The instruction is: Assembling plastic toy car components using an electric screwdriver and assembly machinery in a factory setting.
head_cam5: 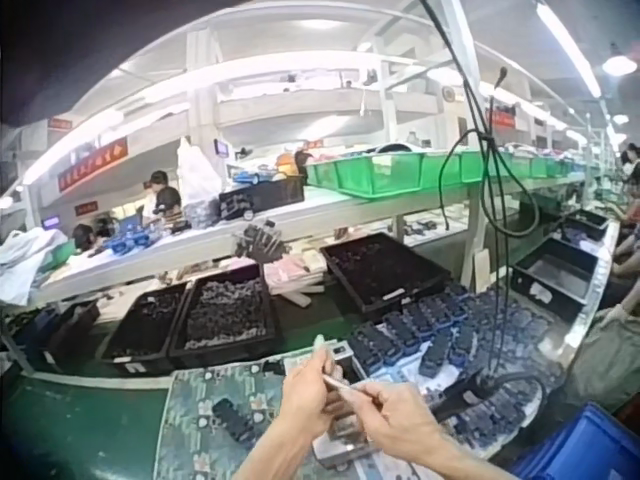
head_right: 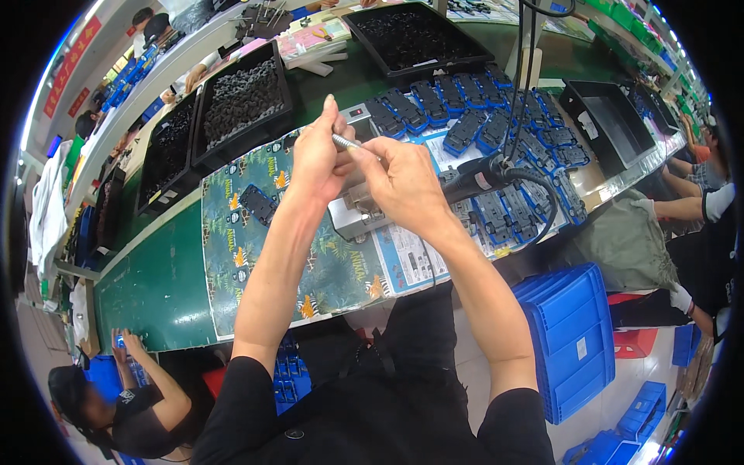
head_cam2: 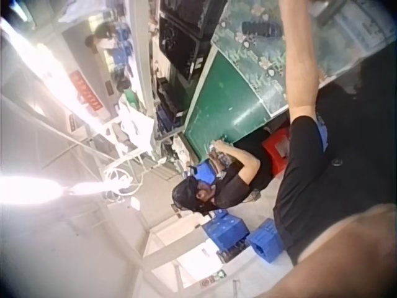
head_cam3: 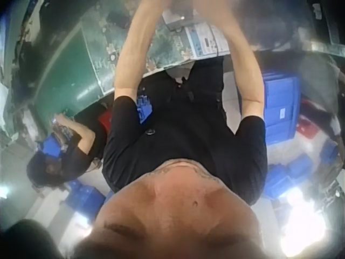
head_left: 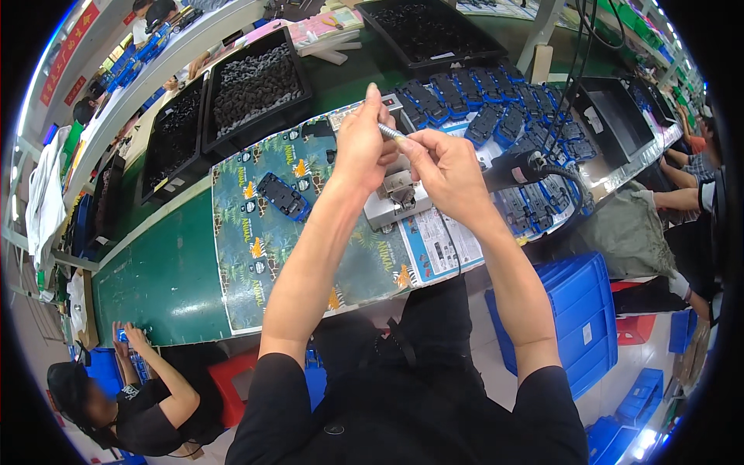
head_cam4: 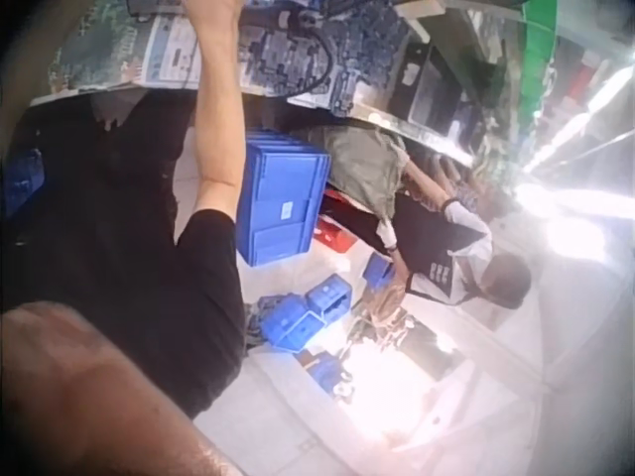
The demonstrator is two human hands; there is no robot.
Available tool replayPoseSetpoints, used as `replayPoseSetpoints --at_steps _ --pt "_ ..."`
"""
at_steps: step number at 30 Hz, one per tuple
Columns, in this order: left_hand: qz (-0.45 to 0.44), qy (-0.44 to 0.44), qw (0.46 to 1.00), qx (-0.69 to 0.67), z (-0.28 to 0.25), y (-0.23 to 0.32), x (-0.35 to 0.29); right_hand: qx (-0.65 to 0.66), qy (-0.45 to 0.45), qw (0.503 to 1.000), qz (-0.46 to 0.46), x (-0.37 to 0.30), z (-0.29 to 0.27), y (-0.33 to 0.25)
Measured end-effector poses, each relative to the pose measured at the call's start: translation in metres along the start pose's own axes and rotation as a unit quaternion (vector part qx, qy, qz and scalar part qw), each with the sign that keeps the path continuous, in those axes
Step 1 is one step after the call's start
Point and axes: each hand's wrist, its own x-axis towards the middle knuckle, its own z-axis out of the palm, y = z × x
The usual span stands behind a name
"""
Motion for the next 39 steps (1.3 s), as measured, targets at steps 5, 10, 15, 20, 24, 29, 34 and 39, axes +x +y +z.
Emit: replayPoseSetpoints --at_steps 5,10,15,20,24,29,34,39 --pt "-0.050 -0.024 0.997 -0.051 -0.002 0.004 0.006 0.002 0.010 1.000 -0.007 0.002 0.005 0.003" --pt "-0.073 -0.048 0.990 -0.113 -0.016 0.014 0.023 0.092 0.006 0.995 0.029 0.000 -0.005 0.005" --pt "0.066 -0.049 0.983 0.164 -0.038 0.019 0.043 0.214 0.010 0.973 0.082 -0.006 -0.029 0.004" --pt "0.324 -0.034 0.553 0.767 -0.023 0.005 0.040 0.237 0.022 0.966 0.103 -0.011 -0.042 0.007" --pt "0.341 -0.071 0.538 0.768 -0.028 0.012 0.039 0.231 0.016 0.967 0.109 -0.013 -0.041 0.004" --pt "0.399 -0.082 0.585 0.701 -0.036 0.010 0.037 0.232 0.009 0.968 0.100 -0.013 -0.041 0.007" --pt "0.416 -0.019 0.781 0.466 -0.032 0.009 0.033 0.275 -0.004 0.954 0.122 -0.009 -0.034 0.012" --pt "0.099 -0.157 0.955 0.232 -0.006 0.018 0.003 0.306 -0.011 0.942 0.133 -0.007 -0.030 0.015"
